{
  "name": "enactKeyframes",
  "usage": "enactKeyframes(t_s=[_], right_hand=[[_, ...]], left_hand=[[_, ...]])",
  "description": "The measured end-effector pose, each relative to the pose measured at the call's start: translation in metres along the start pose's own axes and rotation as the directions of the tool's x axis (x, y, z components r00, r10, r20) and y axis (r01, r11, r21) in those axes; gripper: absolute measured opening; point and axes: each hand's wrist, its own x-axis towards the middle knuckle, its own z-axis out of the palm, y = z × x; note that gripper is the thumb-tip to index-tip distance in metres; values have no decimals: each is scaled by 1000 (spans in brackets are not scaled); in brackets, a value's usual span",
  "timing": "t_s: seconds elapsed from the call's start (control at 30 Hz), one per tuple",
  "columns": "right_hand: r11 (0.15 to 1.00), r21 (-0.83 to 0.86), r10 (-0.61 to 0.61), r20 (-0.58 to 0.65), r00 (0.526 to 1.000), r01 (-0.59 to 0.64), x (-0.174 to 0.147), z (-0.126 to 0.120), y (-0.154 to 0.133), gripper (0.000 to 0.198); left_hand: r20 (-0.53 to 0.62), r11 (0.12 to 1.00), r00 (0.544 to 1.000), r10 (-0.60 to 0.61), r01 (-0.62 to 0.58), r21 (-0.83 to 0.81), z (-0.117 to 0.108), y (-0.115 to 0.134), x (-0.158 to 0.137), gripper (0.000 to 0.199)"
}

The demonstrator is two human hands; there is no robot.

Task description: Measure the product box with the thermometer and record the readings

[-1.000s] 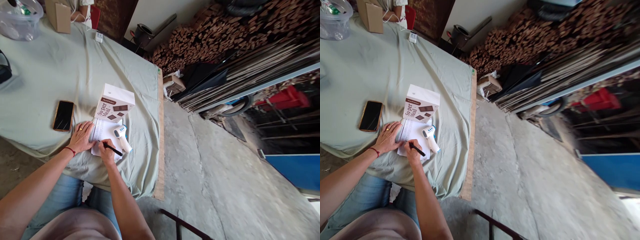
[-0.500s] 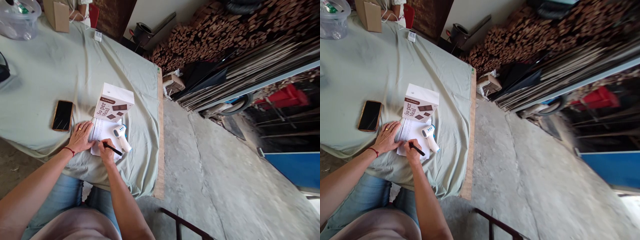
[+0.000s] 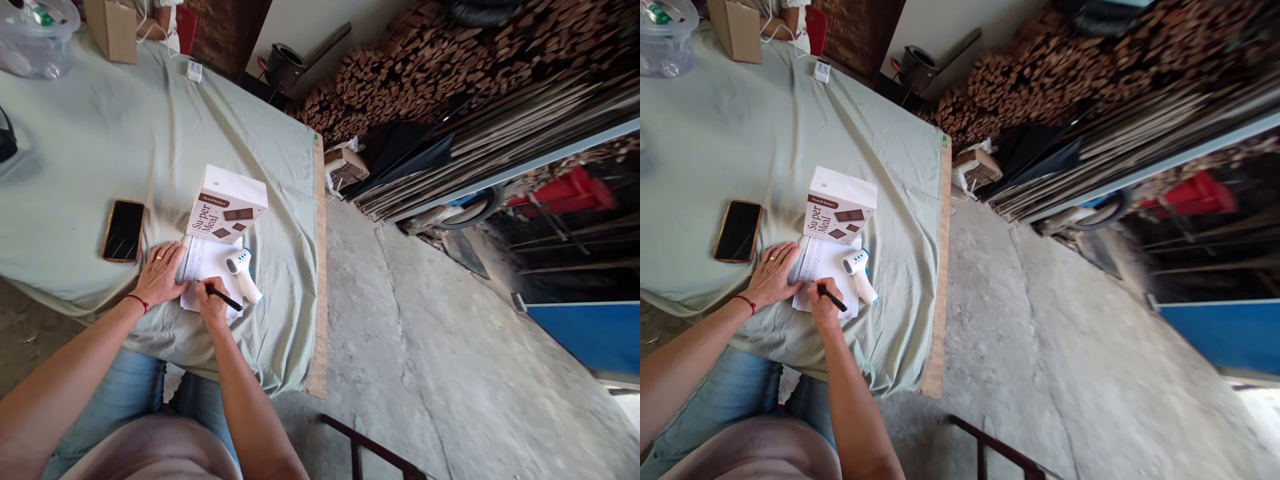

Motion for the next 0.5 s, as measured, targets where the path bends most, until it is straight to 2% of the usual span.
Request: enactKeyframes(t_s=[0.5], right_hand=[[998,-36,-43,6,999,43,0,0,3,19]], left_hand=[[18,1000,1000,-7,7,18,-2,2,1,79]])
